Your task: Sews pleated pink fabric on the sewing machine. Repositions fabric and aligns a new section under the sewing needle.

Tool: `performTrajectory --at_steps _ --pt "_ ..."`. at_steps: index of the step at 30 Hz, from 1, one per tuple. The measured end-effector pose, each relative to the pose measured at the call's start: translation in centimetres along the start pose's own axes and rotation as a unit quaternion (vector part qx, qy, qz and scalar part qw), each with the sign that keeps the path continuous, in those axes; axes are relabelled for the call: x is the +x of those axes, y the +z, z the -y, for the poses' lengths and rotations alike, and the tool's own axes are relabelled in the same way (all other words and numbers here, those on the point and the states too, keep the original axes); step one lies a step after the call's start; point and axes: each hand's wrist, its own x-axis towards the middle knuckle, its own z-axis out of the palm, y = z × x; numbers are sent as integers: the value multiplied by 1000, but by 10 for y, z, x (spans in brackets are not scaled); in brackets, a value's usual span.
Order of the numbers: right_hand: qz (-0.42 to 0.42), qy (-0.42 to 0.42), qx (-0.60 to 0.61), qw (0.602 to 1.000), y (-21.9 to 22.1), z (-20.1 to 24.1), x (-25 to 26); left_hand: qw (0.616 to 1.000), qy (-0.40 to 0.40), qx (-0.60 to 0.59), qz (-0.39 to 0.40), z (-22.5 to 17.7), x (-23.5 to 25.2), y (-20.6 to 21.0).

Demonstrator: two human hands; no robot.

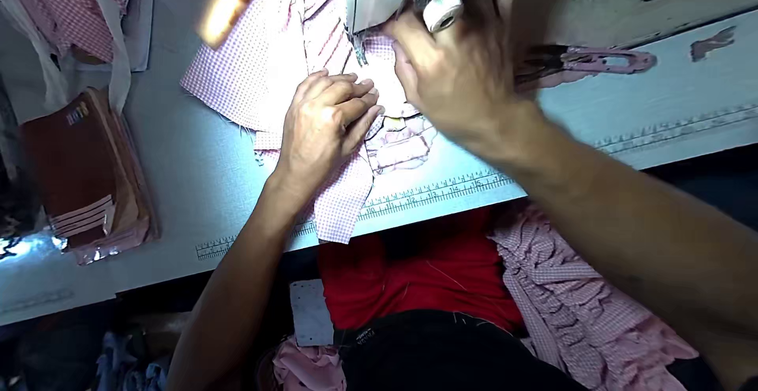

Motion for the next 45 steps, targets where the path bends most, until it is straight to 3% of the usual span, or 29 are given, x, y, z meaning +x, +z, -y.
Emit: performTrajectory --at_steps 2,4,7,9,11,13,16,21,24,28,32,37,45 --pt "-15 -22 55 998 -7 13 -14 1000 -7 2 -5 2 2 1" --pt "24 -10 122 992 -4 17 -27 1000 -5 -5 -5 3 0 1" --pt "29 20 176 984 1 10 -31 998 48 -26 26 24 -2 -7" --pt "30 20 183 982 1 7 -31 995 84 22 47 59 -4 -26" --pt "31 23 189 981 1 9 -32 991 68 113 39 79 -12 -51" --pt "11 30 192 981 4 16 -32 992 29 120 11 48 -13 -67" --pt "-19 48 189 981 9 14 -34 999 31 6 16 -10 4 -38" --pt "7 58 271 961 5 7 -33 998 2 -36 -48 5 -3 17" --pt "11 62 334 940 4 4 -32 998 42 0 -52 0 -5 14" --pt "80 73 378 920 -2 -5 -22 998 49 -1 -47 2 -7 14" --pt "85 91 379 917 -9 -12 -18 996 33 20 -78 -9 4 18" --pt "92 106 364 921 -5 -10 -19 998 -3 27 -54 -16 -2 7" --pt "74 104 346 930 -2 -10 -20 996 8 -4 -92 -10 6 8"
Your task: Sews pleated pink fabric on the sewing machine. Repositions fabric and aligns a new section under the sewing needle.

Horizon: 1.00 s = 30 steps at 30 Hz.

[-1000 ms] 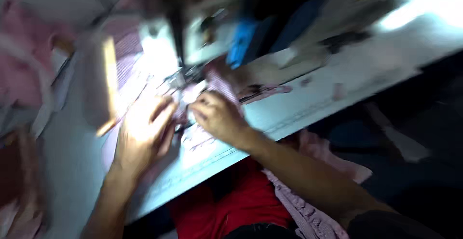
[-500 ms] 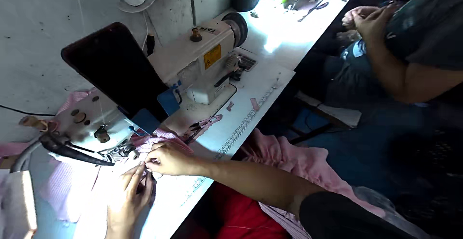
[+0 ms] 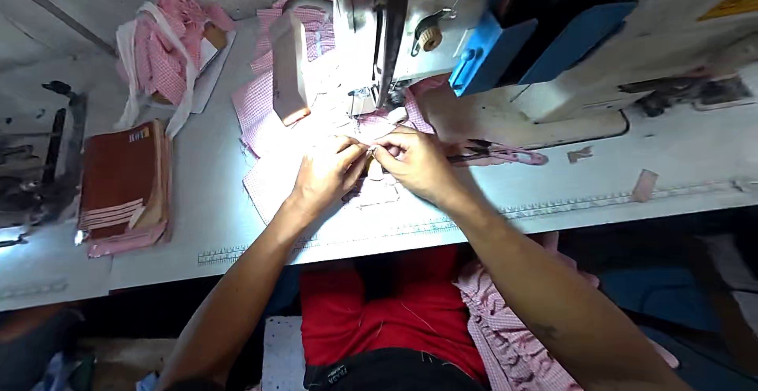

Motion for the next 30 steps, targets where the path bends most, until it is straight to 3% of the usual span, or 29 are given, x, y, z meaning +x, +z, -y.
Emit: performTrajectory --at_steps 6,11,20,25,30 --pt "13 -25 -16 999 0 -2 0 999 -14 -18 47 -2 7 -8" --pt "19 -43 -28 999 -1 -1 2 990 69 -79 95 -15 -17 -22" --pt "-8 -45 -91 995 5 4 -6 991 87 -89 57 -32 -44 -14" --pt "11 -49 -124 991 -1 12 -13 990 76 -92 76 -22 -38 -17" --pt "4 -62 -171 983 8 -7 16 991 80 -78 76 2 -13 -13"
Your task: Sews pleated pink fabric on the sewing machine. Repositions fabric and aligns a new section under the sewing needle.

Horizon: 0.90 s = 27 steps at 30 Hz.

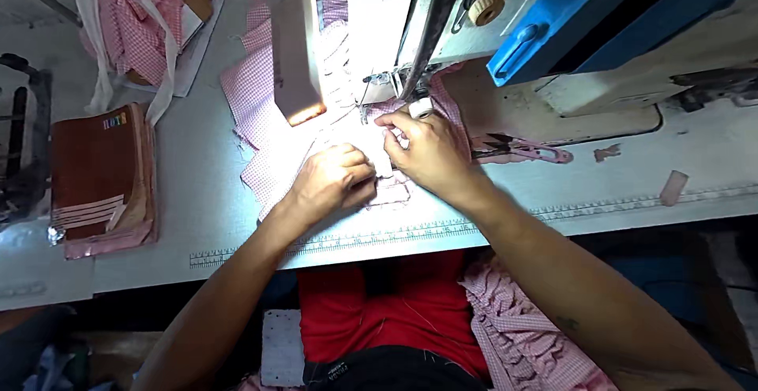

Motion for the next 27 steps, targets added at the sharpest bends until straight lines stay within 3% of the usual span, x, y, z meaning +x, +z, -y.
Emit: performTrajectory --at_steps 7,13,17,19,23,27 --pt "-22 42 -60 997 6 -5 27 999 -42 16 3 36 20 -3" --pt "-56 19 -95 994 7 -9 33 998 -40 39 3 47 24 -5" --pt "-47 -10 -98 994 -5 5 2 997 -61 51 13 42 16 -5" --pt "-115 -30 -60 991 -21 12 -30 997 -58 46 5 42 17 -4" --pt "-291 -44 -68 953 -101 -7 -67 998 -46 47 -24 46 18 1" --pt "-382 87 -162 905 -244 -62 -34 997 -45 60 -34 47 15 3"
